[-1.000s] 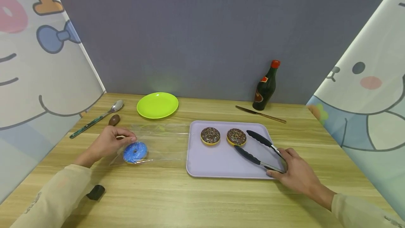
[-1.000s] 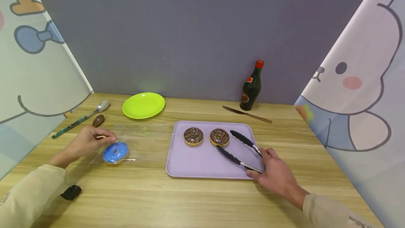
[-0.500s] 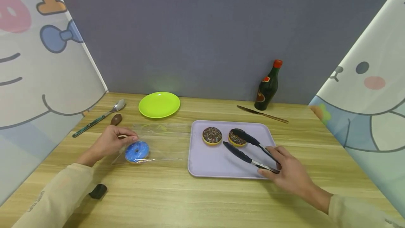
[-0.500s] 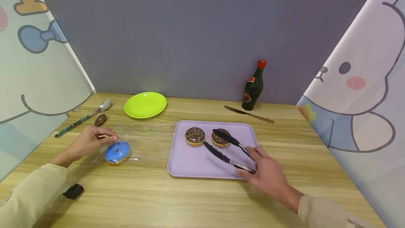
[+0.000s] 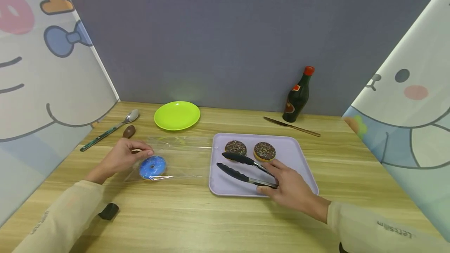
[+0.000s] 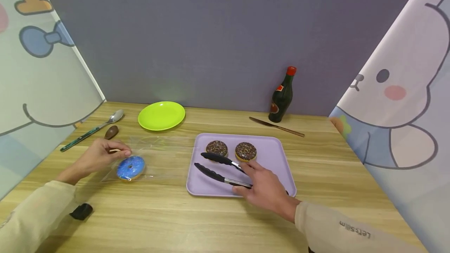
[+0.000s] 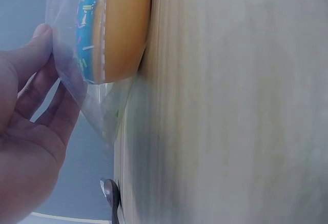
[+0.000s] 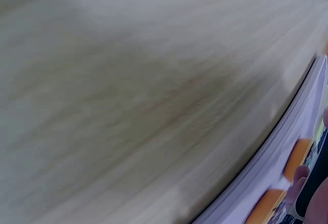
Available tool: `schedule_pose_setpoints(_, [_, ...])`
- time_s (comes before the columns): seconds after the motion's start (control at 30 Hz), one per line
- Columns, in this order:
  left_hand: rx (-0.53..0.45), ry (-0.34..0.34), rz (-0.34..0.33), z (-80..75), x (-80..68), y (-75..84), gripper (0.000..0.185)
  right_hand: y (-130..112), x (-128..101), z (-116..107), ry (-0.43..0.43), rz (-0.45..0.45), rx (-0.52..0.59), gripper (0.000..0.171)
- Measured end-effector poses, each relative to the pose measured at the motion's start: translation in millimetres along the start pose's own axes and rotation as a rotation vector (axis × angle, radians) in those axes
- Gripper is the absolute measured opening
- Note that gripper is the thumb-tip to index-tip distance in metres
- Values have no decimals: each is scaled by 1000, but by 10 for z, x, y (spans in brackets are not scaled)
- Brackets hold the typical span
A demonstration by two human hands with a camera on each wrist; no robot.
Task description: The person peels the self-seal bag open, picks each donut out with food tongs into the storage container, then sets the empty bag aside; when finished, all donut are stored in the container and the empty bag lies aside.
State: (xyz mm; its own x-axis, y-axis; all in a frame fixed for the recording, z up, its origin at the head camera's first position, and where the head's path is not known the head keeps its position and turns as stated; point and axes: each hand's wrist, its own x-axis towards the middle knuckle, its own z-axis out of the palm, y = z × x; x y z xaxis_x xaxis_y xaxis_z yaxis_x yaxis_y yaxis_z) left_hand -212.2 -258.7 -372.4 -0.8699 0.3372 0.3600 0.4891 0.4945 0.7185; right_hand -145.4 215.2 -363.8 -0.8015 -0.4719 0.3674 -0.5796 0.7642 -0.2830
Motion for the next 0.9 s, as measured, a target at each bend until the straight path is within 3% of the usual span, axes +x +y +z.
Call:
schedule_pose_setpoints(0.33, [-15, -6, -10, -12, -19, 10, 4, -249, 331, 176, -125, 22, -19, 65])
schedule_pose_setpoints(0.9, [4, -7, -11, 3, -15, 41, 4, -575, 859, 350, -288, -72, -122, 73])
